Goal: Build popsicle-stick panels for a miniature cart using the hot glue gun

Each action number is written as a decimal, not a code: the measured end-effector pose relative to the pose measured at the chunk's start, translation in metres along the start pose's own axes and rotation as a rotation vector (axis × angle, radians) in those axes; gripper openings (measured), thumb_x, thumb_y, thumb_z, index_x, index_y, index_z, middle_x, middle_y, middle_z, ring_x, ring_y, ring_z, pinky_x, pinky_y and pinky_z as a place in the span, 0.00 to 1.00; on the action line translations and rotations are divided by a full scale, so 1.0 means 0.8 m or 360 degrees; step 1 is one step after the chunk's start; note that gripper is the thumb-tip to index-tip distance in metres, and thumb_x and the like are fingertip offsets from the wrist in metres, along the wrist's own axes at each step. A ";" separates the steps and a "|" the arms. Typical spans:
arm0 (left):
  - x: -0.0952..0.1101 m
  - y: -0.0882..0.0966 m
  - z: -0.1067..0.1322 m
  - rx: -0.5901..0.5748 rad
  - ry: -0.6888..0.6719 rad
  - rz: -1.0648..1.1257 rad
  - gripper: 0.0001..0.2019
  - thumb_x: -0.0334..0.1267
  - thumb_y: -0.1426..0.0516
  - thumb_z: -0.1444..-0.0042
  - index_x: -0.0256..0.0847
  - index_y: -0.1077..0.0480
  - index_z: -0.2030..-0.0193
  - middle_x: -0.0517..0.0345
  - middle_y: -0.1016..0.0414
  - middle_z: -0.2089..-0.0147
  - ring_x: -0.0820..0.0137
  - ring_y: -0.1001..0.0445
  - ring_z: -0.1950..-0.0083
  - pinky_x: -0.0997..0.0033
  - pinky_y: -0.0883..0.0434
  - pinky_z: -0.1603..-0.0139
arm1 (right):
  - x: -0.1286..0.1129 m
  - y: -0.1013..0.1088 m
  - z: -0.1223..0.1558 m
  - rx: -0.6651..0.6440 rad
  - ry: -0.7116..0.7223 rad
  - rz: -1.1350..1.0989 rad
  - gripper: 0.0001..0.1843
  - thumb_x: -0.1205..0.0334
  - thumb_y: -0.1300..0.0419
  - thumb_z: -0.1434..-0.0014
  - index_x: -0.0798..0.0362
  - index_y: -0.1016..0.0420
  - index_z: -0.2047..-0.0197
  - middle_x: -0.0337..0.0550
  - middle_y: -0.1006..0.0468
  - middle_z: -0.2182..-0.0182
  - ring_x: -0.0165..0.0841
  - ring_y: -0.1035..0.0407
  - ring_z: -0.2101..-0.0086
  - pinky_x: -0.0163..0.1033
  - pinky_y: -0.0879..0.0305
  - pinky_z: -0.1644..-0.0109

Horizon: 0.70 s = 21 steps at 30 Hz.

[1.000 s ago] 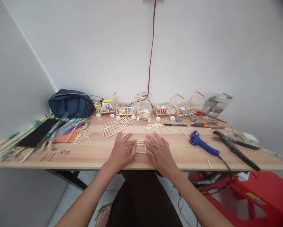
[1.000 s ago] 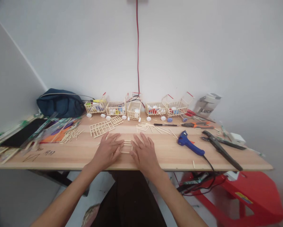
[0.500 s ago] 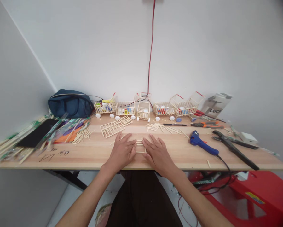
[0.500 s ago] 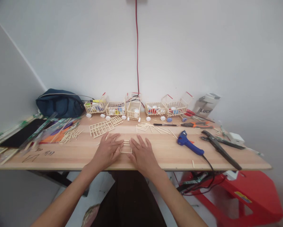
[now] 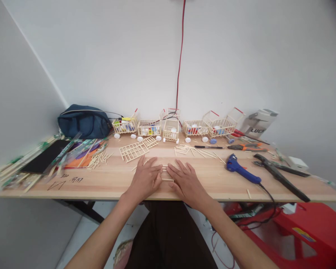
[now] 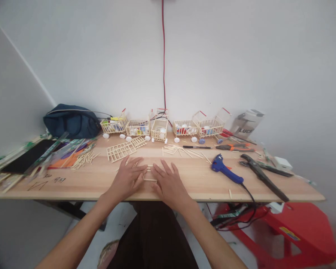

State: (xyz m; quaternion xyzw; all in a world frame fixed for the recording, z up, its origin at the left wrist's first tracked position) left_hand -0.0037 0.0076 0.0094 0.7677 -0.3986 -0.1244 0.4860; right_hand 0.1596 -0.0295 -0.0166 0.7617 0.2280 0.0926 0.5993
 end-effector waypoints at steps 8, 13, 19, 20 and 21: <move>0.002 0.001 -0.002 0.0004 -0.0028 -0.0014 0.15 0.31 0.50 0.40 0.41 0.22 0.54 0.57 0.19 0.52 0.53 0.30 0.39 0.36 0.50 0.31 | -0.002 0.002 0.000 -0.0050 0.0056 0.0003 0.29 0.49 0.58 0.30 0.49 0.44 0.30 0.41 0.43 0.31 0.47 0.60 0.30 0.64 0.59 0.31; 0.002 0.002 -0.001 0.0013 -0.0024 -0.0016 0.15 0.31 0.49 0.40 0.42 0.22 0.54 0.57 0.19 0.52 0.54 0.30 0.39 0.36 0.49 0.31 | -0.001 0.001 0.000 -0.0014 0.0043 -0.0004 0.29 0.50 0.56 0.30 0.49 0.44 0.30 0.43 0.42 0.32 0.46 0.59 0.31 0.63 0.59 0.31; 0.002 0.002 -0.002 0.0001 -0.0006 0.0017 0.15 0.31 0.50 0.40 0.41 0.22 0.55 0.57 0.19 0.53 0.54 0.30 0.39 0.36 0.50 0.32 | 0.000 0.001 0.000 0.0015 -0.0003 0.0000 0.28 0.51 0.58 0.30 0.52 0.39 0.32 0.44 0.39 0.33 0.46 0.58 0.31 0.63 0.60 0.31; 0.002 0.001 -0.001 0.0001 -0.0002 0.0025 0.15 0.31 0.50 0.40 0.41 0.22 0.55 0.57 0.18 0.53 0.54 0.30 0.39 0.36 0.50 0.32 | 0.000 0.001 0.000 0.0010 -0.0006 -0.0004 0.28 0.51 0.57 0.30 0.52 0.39 0.32 0.44 0.39 0.33 0.46 0.58 0.31 0.62 0.60 0.31; 0.001 0.001 -0.001 0.0003 0.0001 0.0035 0.15 0.31 0.49 0.40 0.42 0.22 0.55 0.57 0.19 0.53 0.54 0.30 0.39 0.36 0.50 0.32 | 0.000 0.001 0.000 0.0009 -0.0010 -0.0007 0.28 0.51 0.57 0.30 0.52 0.39 0.32 0.44 0.39 0.33 0.46 0.58 0.31 0.62 0.59 0.31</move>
Point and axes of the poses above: each hand's wrist, its own z-axis away from the middle knuckle, its own y-axis out of the back of the hand, x = y × z, the point moved 4 cm from there along -z, towards the middle knuckle
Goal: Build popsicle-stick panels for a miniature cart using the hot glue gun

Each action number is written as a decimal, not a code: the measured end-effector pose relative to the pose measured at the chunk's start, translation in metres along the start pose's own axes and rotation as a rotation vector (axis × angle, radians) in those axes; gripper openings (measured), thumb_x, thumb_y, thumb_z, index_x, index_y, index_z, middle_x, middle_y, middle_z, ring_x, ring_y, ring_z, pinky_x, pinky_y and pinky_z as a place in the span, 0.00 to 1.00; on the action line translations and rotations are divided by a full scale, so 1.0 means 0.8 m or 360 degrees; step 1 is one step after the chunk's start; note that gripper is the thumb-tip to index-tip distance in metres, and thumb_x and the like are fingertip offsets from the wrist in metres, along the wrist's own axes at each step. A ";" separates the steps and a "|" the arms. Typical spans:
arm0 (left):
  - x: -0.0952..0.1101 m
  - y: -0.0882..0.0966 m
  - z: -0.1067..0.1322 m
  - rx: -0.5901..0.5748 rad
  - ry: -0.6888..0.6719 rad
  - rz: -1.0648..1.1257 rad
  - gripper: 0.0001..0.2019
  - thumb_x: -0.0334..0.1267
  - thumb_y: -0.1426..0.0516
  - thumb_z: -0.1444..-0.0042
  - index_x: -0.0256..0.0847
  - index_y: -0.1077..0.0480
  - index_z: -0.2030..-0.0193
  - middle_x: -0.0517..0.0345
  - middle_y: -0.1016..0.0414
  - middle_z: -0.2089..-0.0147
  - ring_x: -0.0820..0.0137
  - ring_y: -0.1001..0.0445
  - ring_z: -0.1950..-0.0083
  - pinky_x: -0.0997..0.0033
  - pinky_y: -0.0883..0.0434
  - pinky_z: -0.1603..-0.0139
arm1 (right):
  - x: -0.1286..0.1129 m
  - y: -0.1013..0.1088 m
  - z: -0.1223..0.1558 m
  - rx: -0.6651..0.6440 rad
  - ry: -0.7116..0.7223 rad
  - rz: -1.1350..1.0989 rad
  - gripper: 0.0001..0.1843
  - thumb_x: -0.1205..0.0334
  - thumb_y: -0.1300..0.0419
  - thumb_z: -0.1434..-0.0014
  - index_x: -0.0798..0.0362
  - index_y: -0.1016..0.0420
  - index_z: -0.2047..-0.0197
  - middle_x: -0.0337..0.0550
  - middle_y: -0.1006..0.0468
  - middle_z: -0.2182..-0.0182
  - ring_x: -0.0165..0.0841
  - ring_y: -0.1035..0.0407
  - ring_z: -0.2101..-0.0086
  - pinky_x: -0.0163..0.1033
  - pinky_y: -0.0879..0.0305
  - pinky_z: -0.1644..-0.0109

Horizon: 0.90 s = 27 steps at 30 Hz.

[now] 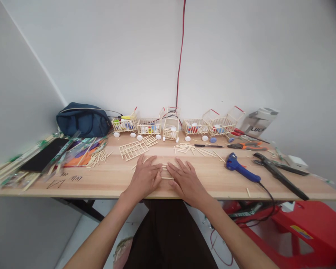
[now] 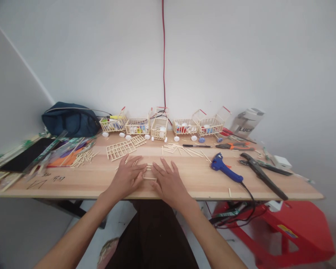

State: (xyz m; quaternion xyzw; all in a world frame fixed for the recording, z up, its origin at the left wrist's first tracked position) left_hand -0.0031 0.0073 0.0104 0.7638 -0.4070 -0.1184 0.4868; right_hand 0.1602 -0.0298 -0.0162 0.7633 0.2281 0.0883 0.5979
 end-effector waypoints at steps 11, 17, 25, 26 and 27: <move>-0.061 0.031 0.028 0.0749 0.0611 0.0246 0.13 0.31 0.49 0.43 0.43 0.23 0.60 0.55 0.20 0.57 0.63 0.26 0.51 0.57 0.29 0.45 | 0.014 0.005 0.005 0.0257 -0.0122 -0.0210 0.29 0.55 0.62 0.29 0.54 0.45 0.30 0.48 0.41 0.32 0.42 0.58 0.31 0.57 0.55 0.32; -0.079 0.028 0.040 0.0306 0.0688 -0.0134 0.10 0.31 0.49 0.42 0.40 0.27 0.59 0.50 0.22 0.60 0.58 0.28 0.56 0.56 0.31 0.51 | 0.030 0.005 0.010 0.0509 -0.0299 -0.0444 0.29 0.53 0.63 0.29 0.54 0.38 0.33 0.48 0.36 0.35 0.41 0.52 0.32 0.54 0.50 0.33; -0.093 0.030 0.035 0.0096 0.0813 -0.0282 0.08 0.28 0.49 0.45 0.43 0.35 0.71 0.49 0.27 0.65 0.56 0.30 0.59 0.58 0.33 0.58 | 0.033 0.005 0.010 0.0587 -0.0326 -0.0549 0.30 0.51 0.63 0.30 0.55 0.32 0.37 0.49 0.32 0.38 0.42 0.46 0.34 0.57 0.49 0.33; -0.094 0.029 0.035 0.0096 0.0835 -0.0279 0.08 0.28 0.49 0.45 0.43 0.35 0.72 0.49 0.27 0.65 0.56 0.30 0.59 0.59 0.33 0.59 | 0.034 0.006 0.010 0.0600 -0.0334 -0.0564 0.30 0.51 0.62 0.30 0.55 0.31 0.38 0.49 0.32 0.38 0.42 0.46 0.34 0.57 0.49 0.33; -0.096 0.029 0.036 0.0102 0.0859 -0.0272 0.08 0.28 0.50 0.44 0.43 0.36 0.72 0.48 0.27 0.64 0.56 0.30 0.58 0.59 0.34 0.59 | 0.035 0.008 0.010 0.0623 -0.0349 -0.0583 0.30 0.50 0.62 0.30 0.55 0.31 0.38 0.50 0.31 0.38 0.43 0.46 0.35 0.58 0.48 0.32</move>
Point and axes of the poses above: each hand's wrist, its own z-axis away from the middle knuckle, its own y-axis out of the back of the hand, x = y × z, the point moved 4 cm from there along -z, towards the middle knuckle
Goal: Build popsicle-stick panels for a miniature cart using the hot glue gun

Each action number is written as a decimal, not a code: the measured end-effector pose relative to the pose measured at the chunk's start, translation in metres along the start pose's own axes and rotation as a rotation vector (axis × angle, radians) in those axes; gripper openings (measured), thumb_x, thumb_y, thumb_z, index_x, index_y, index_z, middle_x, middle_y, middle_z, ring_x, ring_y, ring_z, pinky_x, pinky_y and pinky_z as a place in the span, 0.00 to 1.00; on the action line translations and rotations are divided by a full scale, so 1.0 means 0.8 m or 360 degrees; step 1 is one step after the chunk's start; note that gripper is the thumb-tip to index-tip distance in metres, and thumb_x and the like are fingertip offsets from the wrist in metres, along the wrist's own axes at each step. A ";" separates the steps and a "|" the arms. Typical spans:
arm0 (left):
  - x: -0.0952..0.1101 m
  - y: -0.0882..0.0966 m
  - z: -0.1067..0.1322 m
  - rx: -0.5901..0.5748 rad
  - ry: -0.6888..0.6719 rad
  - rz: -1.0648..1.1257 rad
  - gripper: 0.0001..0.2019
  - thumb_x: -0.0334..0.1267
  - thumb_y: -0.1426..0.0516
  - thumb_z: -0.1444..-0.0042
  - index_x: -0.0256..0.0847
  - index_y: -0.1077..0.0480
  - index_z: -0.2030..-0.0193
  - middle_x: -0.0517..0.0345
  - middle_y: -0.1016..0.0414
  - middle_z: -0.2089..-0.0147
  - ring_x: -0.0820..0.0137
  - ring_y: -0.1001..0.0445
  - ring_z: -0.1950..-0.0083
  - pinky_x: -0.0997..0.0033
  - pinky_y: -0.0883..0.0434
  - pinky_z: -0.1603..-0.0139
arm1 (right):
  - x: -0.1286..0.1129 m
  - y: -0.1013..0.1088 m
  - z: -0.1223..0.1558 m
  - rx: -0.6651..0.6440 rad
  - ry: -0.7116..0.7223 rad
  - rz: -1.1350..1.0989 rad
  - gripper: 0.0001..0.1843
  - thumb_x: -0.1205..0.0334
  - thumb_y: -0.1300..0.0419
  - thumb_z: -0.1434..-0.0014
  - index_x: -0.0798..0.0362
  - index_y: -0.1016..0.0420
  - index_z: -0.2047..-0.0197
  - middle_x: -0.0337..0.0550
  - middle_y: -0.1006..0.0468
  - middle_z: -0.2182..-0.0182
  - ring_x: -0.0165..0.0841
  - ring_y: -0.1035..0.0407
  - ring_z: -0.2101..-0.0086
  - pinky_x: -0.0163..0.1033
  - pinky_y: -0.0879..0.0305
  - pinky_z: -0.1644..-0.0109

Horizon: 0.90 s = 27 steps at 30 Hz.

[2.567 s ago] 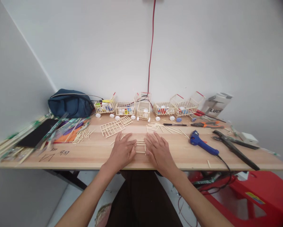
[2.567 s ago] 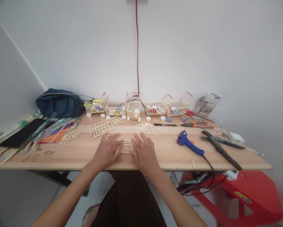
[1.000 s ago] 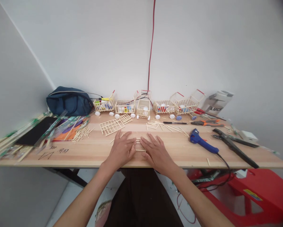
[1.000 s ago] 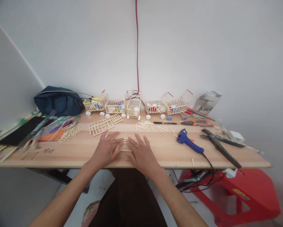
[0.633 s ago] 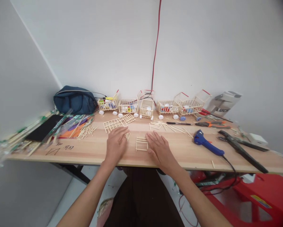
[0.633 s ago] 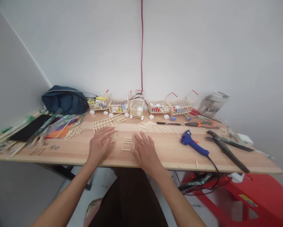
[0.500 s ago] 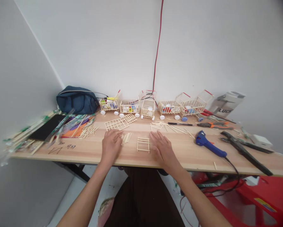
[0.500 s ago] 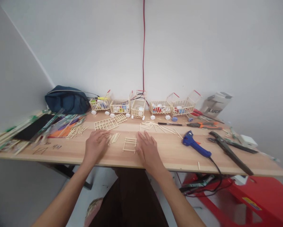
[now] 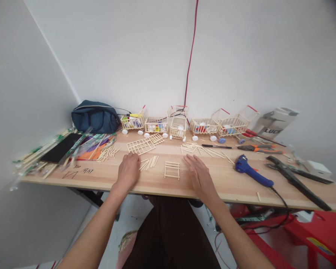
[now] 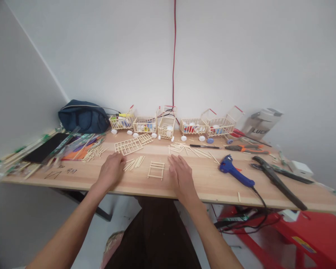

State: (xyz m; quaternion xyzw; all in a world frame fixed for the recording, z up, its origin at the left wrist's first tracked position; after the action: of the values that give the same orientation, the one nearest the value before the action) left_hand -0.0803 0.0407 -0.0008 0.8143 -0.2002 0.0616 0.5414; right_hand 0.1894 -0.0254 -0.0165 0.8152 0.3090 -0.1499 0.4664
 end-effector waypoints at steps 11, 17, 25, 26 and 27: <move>-0.026 0.013 0.006 0.0154 0.0311 0.0510 0.08 0.37 0.52 0.40 0.41 0.32 0.62 0.57 0.23 0.67 0.67 0.25 0.63 0.71 0.32 0.60 | 0.027 0.047 0.004 0.0371 -0.0204 -0.0161 0.26 0.51 0.54 0.33 0.53 0.31 0.39 0.53 0.30 0.39 0.39 0.38 0.39 0.52 0.44 0.34; -0.025 0.007 0.007 0.0136 0.0286 0.0966 0.11 0.42 0.44 0.46 0.40 0.25 0.61 0.56 0.21 0.60 0.66 0.25 0.59 0.70 0.32 0.56 | 0.124 0.135 0.030 0.0366 -0.0373 0.0904 0.29 0.50 0.49 0.40 0.60 0.28 0.43 0.65 0.26 0.49 0.56 0.33 0.48 0.61 0.37 0.47; -0.010 0.012 0.010 0.0008 0.0107 0.0884 0.11 0.43 0.46 0.42 0.39 0.25 0.64 0.57 0.23 0.63 0.67 0.27 0.61 0.71 0.34 0.59 | 0.169 0.167 0.033 -0.0080 -0.0751 0.1501 0.29 0.54 0.47 0.41 0.61 0.28 0.41 0.69 0.26 0.53 0.63 0.30 0.56 0.61 0.36 0.58; -0.012 0.012 0.010 0.0004 0.0124 0.0869 0.11 0.42 0.47 0.42 0.39 0.26 0.63 0.58 0.23 0.64 0.68 0.27 0.62 0.72 0.35 0.59 | 0.169 0.168 0.030 -0.0121 -0.0763 0.1507 0.29 0.54 0.47 0.41 0.61 0.29 0.41 0.69 0.26 0.53 0.63 0.29 0.56 0.60 0.37 0.58; -0.013 0.010 0.010 0.0004 0.0142 0.0857 0.11 0.42 0.47 0.41 0.39 0.26 0.63 0.58 0.23 0.64 0.68 0.28 0.62 0.72 0.35 0.60 | 0.170 0.170 0.027 -0.0167 -0.0777 0.1505 0.29 0.54 0.48 0.41 0.61 0.29 0.40 0.70 0.27 0.53 0.63 0.29 0.56 0.60 0.37 0.58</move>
State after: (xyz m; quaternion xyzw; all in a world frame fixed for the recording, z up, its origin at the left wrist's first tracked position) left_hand -0.0942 0.0332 -0.0004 0.7289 -0.3854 0.2393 0.5128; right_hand 0.3815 -0.0451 -0.0094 0.7823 -0.2025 -0.0931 0.5816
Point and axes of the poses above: each hand's wrist, its own z-axis away from the middle knuckle, its own y-axis out of the back of the hand, x = y × z, the point moved 4 cm from there along -z, towards the middle knuckle
